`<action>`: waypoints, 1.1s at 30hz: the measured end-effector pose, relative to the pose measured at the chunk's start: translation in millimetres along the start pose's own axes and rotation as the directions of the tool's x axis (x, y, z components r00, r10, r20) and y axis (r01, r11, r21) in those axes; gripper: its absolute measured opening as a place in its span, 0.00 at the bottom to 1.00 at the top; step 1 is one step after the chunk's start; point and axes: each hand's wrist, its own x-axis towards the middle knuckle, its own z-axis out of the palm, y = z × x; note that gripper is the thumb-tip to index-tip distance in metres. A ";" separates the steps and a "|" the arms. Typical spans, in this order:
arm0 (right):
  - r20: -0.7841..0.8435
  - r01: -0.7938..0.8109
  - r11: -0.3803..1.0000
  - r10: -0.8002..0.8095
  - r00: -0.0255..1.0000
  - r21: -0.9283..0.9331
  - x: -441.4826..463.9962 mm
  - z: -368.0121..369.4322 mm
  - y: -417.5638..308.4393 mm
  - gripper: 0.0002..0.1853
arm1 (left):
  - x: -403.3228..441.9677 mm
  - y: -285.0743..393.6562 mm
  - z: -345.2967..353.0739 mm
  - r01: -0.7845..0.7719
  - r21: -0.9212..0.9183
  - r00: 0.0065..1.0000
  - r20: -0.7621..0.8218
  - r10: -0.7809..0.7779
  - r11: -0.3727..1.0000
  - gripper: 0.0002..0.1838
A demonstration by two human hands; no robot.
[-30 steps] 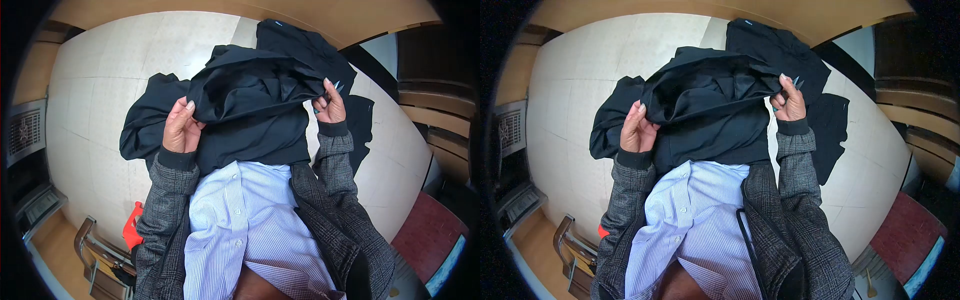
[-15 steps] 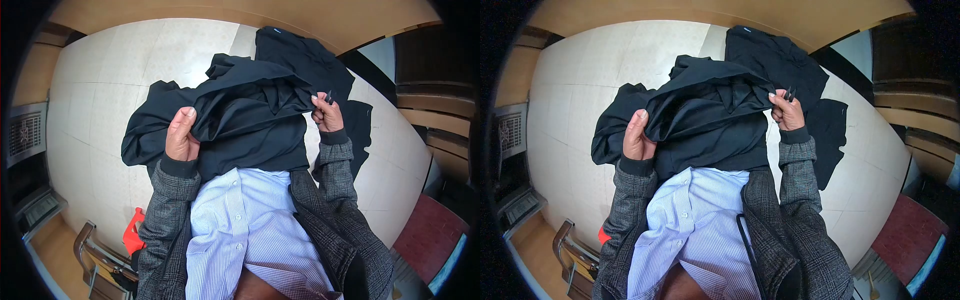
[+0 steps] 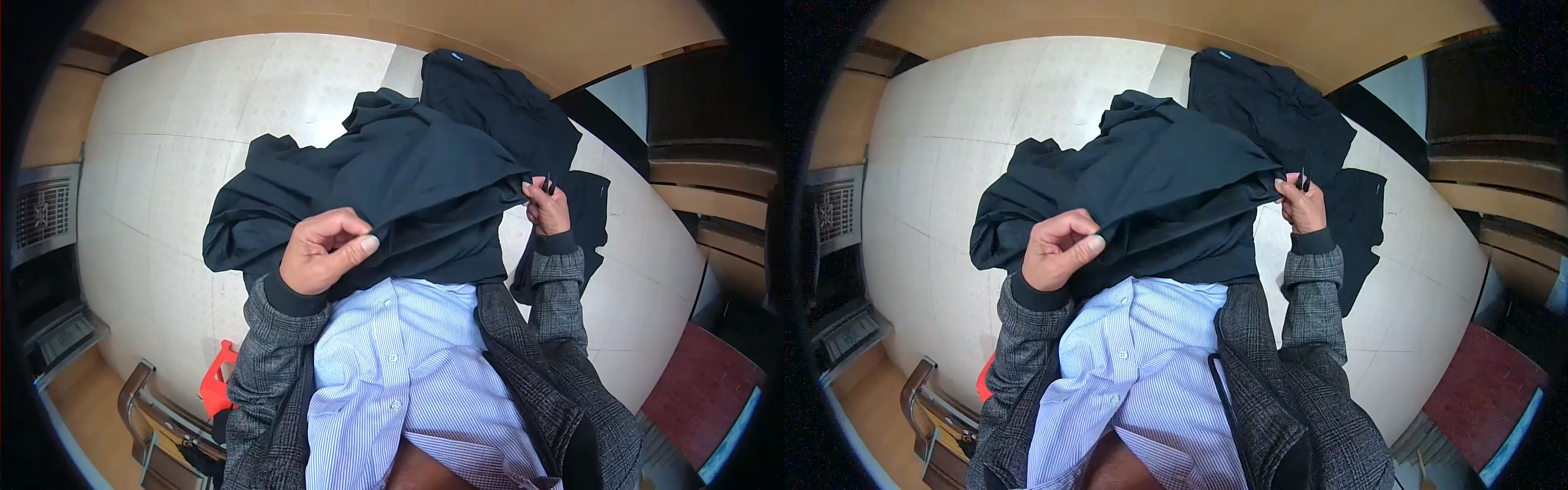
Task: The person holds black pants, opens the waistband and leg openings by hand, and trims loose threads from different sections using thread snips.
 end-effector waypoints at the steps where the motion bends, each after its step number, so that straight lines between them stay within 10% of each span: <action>1: -0.004 -0.012 0.998 0.011 1.000 -0.054 -1.9 -1.8 -0.9 0.05 | -0.3 3.1 0.1 0.003 0.051 0.998 0.068 -0.006 0.999 0.04; 13: 0.107 0.247 0.802 -0.226 0.968 -0.544 -0.4 -17.8 -11.9 0.08 | -1.9 4.7 -1.6 -0.050 0.511 0.873 0.440 -0.211 0.858 0.04; 19: 0.286 0.433 0.827 -0.344 0.894 -0.358 -7.8 81.0 -65.4 0.08 | 15.0 18.5 4.7 -0.108 0.584 0.775 0.556 -0.300 0.805 0.06; 25: 0.507 0.824 0.410 -0.651 0.564 -0.390 61.3 180.7 -45.2 0.12 | 36.3 8.5 -6.8 0.144 0.460 0.698 0.580 -0.420 0.876 0.05; 28: 0.548 0.789 0.415 -0.569 0.613 -0.452 78.2 200.5 -30.8 0.11 | 48.5 12.1 -14.5 0.439 0.262 0.677 0.533 -0.508 0.860 0.06; 33: 0.426 0.631 0.652 -0.471 0.772 -0.420 74.4 203.8 -20.8 0.10 | 74.3 0.0 -41.6 0.388 -0.106 0.908 0.213 -0.361 0.915 0.06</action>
